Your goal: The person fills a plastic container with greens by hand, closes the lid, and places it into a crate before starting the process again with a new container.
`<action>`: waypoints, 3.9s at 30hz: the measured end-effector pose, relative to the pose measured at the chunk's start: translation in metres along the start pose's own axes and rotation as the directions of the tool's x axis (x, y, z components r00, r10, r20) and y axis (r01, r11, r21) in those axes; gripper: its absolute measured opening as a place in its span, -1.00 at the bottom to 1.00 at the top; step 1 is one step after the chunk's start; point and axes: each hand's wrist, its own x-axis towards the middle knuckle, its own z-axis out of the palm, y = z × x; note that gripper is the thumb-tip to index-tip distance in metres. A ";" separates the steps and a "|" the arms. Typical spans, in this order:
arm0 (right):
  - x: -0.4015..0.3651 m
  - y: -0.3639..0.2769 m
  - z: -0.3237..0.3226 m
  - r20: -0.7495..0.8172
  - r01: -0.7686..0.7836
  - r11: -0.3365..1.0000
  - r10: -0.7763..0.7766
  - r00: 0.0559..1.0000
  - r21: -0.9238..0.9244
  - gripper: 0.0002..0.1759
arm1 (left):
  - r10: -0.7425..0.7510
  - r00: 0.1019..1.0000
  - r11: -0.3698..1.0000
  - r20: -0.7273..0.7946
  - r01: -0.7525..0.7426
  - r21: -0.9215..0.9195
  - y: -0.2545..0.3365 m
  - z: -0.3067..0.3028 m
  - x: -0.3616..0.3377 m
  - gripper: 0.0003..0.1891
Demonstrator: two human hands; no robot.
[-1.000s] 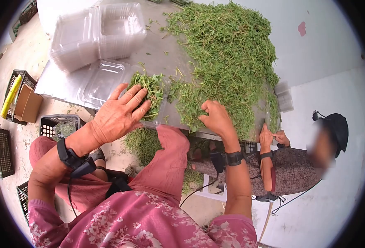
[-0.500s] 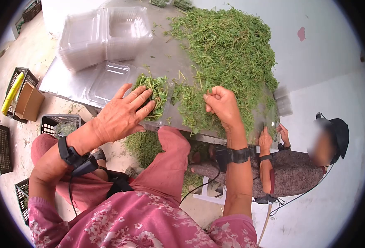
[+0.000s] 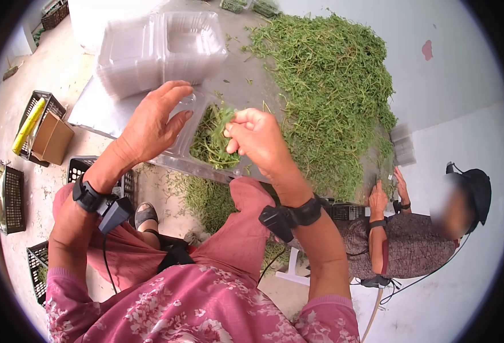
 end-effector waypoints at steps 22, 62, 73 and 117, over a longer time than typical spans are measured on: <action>0.010 0.006 -0.004 0.045 0.299 0.745 -0.341 0.939 -0.597 -0.87 | 0.279 0.923 0.897 0.266 -0.350 0.272 0.023 0.044 -0.026 -0.32; 0.049 0.003 -0.009 -0.302 0.306 0.902 -0.396 0.867 -0.305 -0.93 | 0.219 0.894 0.865 0.390 -0.363 0.346 0.020 0.044 -0.037 -0.32; 0.033 -0.033 -0.022 -0.323 0.370 0.922 -0.386 0.864 -0.110 -0.89 | 0.224 0.891 0.853 0.396 -0.375 0.363 0.020 0.044 -0.037 -0.31; 0.017 0.007 -0.013 -0.122 0.130 0.698 -0.300 0.946 -0.704 -0.82 | 0.459 0.838 0.784 0.294 -0.538 0.309 0.015 0.056 -0.037 -0.54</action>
